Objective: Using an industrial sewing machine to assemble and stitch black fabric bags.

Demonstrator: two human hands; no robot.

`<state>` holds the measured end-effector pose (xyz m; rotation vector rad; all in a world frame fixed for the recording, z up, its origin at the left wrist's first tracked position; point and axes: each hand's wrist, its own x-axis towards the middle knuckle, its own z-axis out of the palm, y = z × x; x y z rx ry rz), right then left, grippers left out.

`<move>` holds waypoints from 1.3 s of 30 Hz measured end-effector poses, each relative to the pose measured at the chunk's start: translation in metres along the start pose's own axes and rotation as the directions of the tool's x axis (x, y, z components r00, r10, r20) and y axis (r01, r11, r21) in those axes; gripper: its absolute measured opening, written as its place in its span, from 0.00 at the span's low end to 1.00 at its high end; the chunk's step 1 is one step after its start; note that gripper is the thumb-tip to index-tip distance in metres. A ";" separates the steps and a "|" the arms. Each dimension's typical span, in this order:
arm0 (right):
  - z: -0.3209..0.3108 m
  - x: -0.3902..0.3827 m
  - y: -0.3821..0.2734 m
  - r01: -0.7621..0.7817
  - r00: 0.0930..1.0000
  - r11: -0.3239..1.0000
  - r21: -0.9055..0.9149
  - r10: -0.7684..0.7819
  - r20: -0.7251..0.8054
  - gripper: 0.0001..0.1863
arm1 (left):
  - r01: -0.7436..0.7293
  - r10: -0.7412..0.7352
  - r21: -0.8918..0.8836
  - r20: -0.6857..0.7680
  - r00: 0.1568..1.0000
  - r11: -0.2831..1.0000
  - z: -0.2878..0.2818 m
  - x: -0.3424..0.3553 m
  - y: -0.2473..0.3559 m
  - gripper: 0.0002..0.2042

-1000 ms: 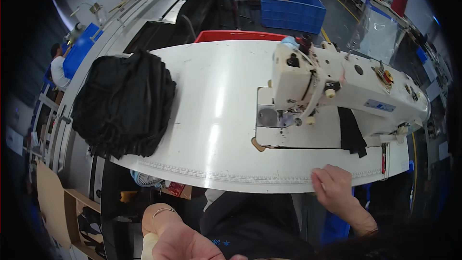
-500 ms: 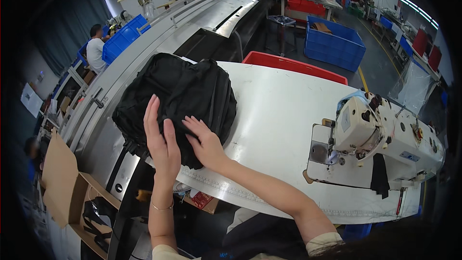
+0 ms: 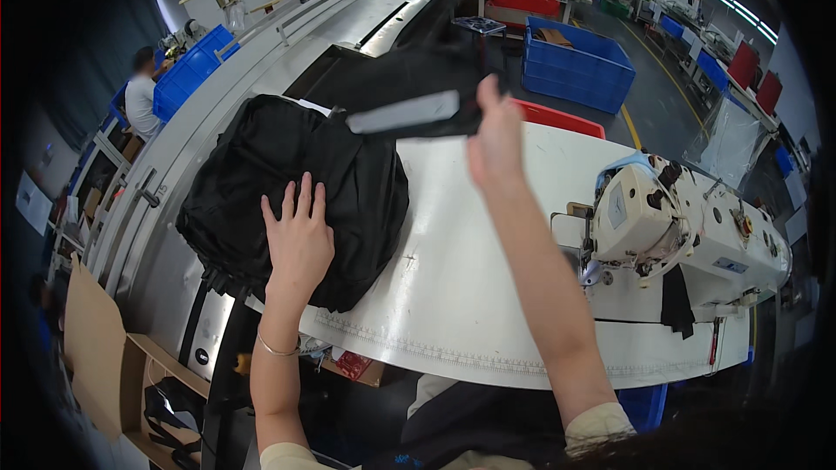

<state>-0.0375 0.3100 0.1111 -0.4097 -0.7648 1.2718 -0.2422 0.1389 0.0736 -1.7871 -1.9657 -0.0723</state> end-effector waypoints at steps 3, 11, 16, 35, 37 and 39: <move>0.013 0.013 -0.110 0.437 0.891 0.669 -0.600 -0.411 0.191 0.21 | -0.045 0.047 0.026 -0.080 0.996 0.999 -0.014 0.017 -0.003 0.17; -0.085 -0.148 -0.107 0.825 0.565 -0.125 -0.552 0.238 0.790 0.16 | -0.277 0.084 -0.610 -0.326 0.942 0.742 -0.064 -0.003 0.052 0.04; -0.127 -0.286 -0.102 0.913 0.398 -0.157 -0.377 0.545 0.738 0.21 | -0.350 0.466 -0.911 -0.217 0.858 0.220 -0.069 -0.041 0.146 0.05; -0.204 -0.167 -0.101 0.870 0.493 -0.106 -0.482 0.134 0.860 0.13 | -0.340 0.083 -0.673 -0.384 0.920 0.657 0.004 -0.017 0.204 0.17; -0.209 -0.159 -0.091 0.889 0.454 -0.143 -0.435 0.162 0.876 0.14 | -0.243 0.090 -0.781 -0.235 0.968 0.575 0.022 -0.016 0.203 0.18; -0.207 -0.154 -0.082 0.908 0.412 -0.174 -0.382 0.195 0.890 0.10 | -0.045 0.059 -0.914 -0.023 0.998 0.404 0.032 -0.015 0.203 0.12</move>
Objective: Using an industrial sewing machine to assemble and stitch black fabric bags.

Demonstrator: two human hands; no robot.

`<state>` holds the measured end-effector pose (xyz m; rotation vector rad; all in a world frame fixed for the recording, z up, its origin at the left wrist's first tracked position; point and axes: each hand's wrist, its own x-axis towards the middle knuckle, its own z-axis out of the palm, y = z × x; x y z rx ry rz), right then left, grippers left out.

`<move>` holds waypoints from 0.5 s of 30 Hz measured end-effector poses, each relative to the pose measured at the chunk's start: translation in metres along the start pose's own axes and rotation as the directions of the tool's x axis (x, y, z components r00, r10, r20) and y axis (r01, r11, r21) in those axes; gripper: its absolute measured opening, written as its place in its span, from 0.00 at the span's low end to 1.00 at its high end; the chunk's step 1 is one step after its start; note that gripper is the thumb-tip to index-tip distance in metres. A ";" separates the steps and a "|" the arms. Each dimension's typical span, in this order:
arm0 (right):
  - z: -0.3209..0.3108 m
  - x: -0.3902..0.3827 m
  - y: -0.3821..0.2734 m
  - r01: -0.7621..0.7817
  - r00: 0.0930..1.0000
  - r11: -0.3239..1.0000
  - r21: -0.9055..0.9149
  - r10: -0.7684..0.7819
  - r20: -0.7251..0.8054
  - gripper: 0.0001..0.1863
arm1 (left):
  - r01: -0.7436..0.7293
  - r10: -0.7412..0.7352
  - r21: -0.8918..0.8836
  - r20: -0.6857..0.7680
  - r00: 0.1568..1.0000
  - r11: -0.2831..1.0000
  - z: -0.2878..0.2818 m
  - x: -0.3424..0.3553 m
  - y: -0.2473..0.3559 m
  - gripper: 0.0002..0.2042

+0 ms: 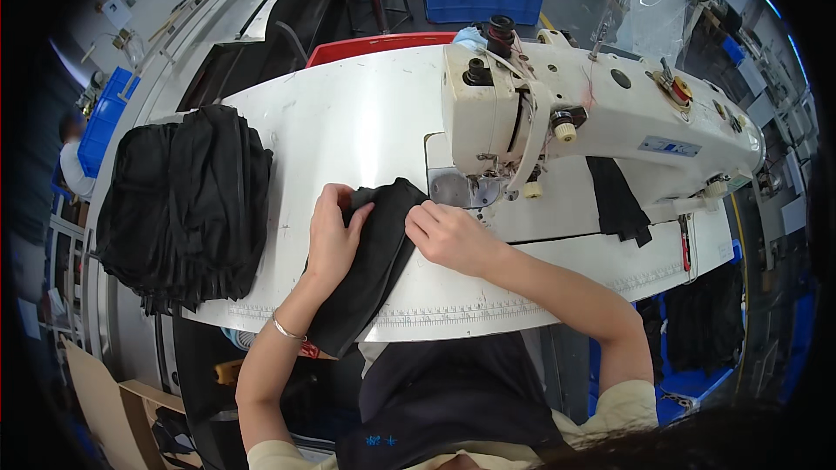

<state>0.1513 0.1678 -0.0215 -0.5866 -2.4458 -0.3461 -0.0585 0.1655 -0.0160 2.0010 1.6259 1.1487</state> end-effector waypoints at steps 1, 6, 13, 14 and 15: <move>0.002 0.000 0.000 -0.001 1.000 1.000 0.003 0.001 0.001 0.10 | 0.003 -0.003 0.001 0.002 1.000 1.000 -0.001 0.002 -0.005 0.12; -0.006 0.000 0.000 0.085 0.994 0.992 -0.095 -0.091 -0.061 0.06 | 0.031 -0.034 0.034 0.091 0.995 0.999 -0.022 0.019 0.000 0.08; -0.021 -0.013 0.000 0.084 0.996 0.982 -0.169 -0.085 -0.001 0.07 | 0.037 -0.041 0.049 0.086 0.995 0.998 -0.020 0.011 -0.009 0.07; -0.023 -0.013 -0.002 0.098 0.995 0.984 -0.147 -0.100 -0.005 0.07 | 0.035 -0.041 0.055 0.109 0.993 0.998 -0.021 0.009 -0.008 0.08; -0.025 -0.013 -0.004 0.113 0.993 0.986 -0.125 -0.115 -0.011 0.07 | 0.036 -0.042 0.052 0.110 0.993 0.998 -0.023 0.008 -0.008 0.08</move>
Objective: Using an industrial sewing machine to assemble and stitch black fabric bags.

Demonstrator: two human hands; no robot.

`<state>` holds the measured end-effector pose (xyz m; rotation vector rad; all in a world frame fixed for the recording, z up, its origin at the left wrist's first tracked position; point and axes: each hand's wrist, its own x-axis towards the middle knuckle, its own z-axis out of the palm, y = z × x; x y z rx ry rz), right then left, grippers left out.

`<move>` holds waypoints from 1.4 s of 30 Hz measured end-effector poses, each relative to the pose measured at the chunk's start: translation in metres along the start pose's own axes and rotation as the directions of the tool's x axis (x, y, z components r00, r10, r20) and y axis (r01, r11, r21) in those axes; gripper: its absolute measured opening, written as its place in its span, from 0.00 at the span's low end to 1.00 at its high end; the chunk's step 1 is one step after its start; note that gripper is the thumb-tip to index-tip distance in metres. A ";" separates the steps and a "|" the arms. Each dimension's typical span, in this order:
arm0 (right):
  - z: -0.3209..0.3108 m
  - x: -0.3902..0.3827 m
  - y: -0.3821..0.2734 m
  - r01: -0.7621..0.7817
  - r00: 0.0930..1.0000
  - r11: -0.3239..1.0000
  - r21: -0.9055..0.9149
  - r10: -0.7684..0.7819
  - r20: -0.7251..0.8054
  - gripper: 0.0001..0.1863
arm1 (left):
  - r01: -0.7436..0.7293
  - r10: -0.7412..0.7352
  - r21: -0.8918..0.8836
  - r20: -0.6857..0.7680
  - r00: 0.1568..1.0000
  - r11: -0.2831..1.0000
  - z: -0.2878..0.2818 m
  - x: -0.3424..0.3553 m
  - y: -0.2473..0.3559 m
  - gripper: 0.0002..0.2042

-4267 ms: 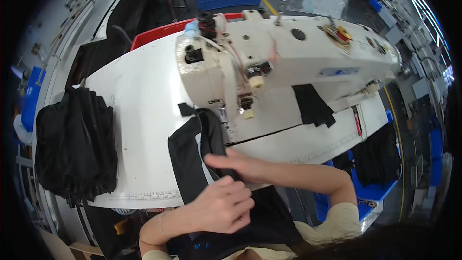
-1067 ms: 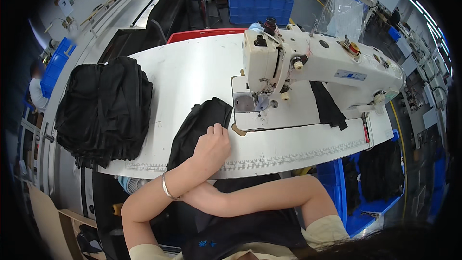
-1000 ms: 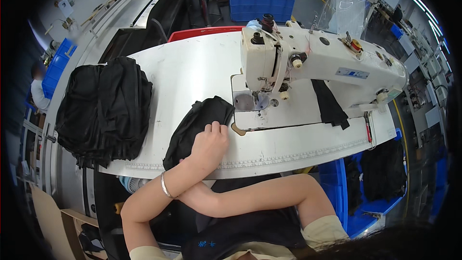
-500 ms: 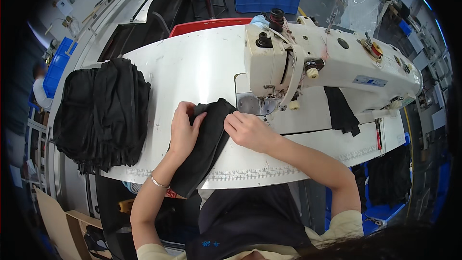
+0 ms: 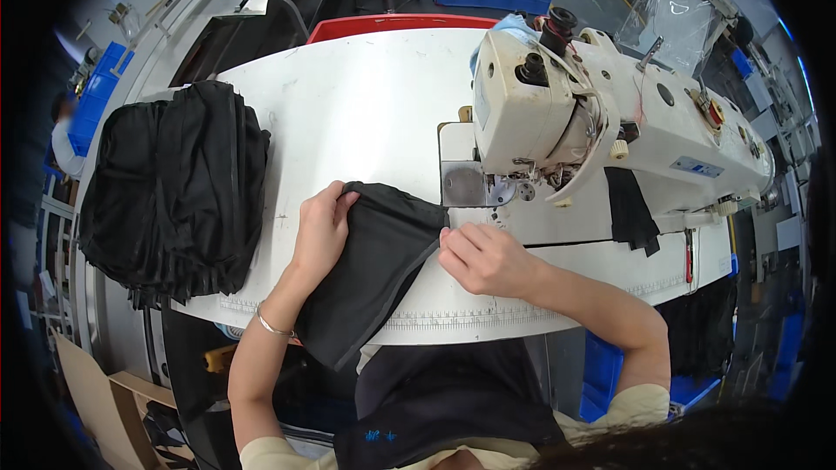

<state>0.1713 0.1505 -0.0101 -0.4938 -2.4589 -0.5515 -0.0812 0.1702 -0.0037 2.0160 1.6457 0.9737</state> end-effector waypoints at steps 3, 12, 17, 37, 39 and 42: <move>0.000 0.002 0.003 -0.063 0.994 0.998 0.023 0.064 -0.088 0.07 | 0.036 -0.050 0.105 0.131 0.990 0.994 -0.006 -0.003 0.003 0.03; 0.004 0.012 -0.006 -0.322 0.930 0.905 0.280 0.358 -0.087 0.10 | -0.375 0.347 0.173 0.174 0.922 0.911 0.009 -0.046 0.101 0.21; -0.025 0.000 -0.013 -0.123 0.966 0.972 0.199 0.164 -0.201 0.17 | -0.263 0.270 0.153 -0.022 0.963 0.952 -0.022 -0.035 0.080 0.10; -0.036 -0.038 -0.032 -0.132 0.952 0.871 0.474 -0.022 0.307 0.26 | -0.405 0.377 0.183 0.169 0.911 0.896 0.073 0.041 0.058 0.04; -0.037 -0.041 -0.024 -0.156 0.946 0.870 0.467 -0.004 0.324 0.25 | -0.483 0.463 0.171 0.148 0.874 0.859 0.079 0.052 0.062 0.05; -0.034 -0.038 -0.008 -0.146 0.940 0.892 0.429 -0.010 0.341 0.23 | -0.691 0.668 0.132 0.178 0.722 0.711 0.081 0.076 0.055 0.08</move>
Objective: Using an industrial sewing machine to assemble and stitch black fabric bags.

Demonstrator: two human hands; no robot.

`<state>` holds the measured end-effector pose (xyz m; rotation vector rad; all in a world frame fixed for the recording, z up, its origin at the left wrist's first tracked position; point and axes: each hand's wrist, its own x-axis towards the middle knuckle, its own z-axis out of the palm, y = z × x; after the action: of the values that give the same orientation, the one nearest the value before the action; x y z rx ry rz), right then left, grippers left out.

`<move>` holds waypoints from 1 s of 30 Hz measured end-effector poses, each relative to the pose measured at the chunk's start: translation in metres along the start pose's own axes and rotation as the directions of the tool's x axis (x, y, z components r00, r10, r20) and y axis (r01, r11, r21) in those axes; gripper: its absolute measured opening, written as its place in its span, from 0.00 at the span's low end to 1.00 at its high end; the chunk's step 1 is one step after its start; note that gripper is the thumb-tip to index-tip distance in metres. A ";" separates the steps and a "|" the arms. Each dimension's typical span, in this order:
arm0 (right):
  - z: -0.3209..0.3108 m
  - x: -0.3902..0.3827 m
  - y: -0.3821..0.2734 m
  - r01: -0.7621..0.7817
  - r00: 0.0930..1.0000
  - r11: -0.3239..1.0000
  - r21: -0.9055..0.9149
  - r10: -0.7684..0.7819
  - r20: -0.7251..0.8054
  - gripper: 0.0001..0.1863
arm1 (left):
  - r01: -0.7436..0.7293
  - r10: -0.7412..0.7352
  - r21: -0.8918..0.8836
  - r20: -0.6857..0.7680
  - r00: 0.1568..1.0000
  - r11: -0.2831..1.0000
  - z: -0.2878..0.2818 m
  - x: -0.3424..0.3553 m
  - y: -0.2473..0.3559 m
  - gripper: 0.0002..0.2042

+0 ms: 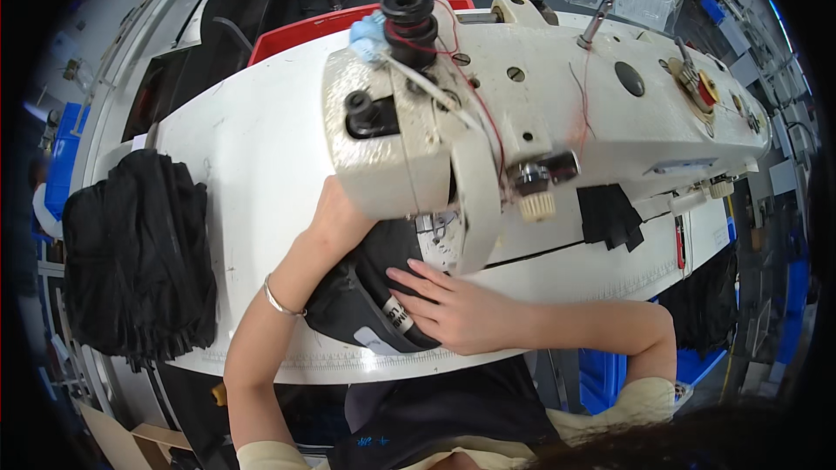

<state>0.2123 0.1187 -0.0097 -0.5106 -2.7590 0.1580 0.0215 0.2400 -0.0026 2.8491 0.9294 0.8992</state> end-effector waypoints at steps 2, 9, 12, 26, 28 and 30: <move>0.001 0.001 0.010 -0.069 0.998 0.995 0.068 0.068 0.007 0.22 | 0.037 -0.036 -0.026 0.002 0.999 0.999 0.008 0.018 -0.004 0.08; 0.028 -0.004 0.025 -0.093 0.990 0.996 -0.006 0.092 -0.112 0.16 | 0.273 -0.278 -0.131 -0.024 0.960 0.953 -0.005 0.028 -0.014 0.06; 0.033 -0.010 0.029 -0.095 0.994 0.993 -0.074 0.092 -0.052 0.16 | 0.353 -0.369 -0.212 -0.041 0.929 0.911 0.012 0.046 -0.017 0.06; -0.034 -0.033 0.017 -0.437 0.872 0.731 0.524 0.488 0.047 0.16 | 0.557 -0.698 -0.601 -0.003 0.716 0.574 -0.022 0.017 -0.050 0.05; -0.045 -0.061 0.047 -0.666 0.717 0.746 -0.005 0.638 -0.282 0.09 | 0.570 -0.734 -0.628 -0.004 0.679 0.531 -0.049 -0.026 -0.034 0.05; -0.047 -0.092 0.096 -0.761 0.648 0.551 -0.342 0.631 -0.427 0.10 | 0.576 -0.769 -0.662 -0.001 0.640 0.480 -0.055 -0.038 -0.020 0.05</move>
<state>0.3410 0.1768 -0.0090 -1.6554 -2.1386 -0.4358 -0.0431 0.2274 0.0200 1.5625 1.3413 1.2163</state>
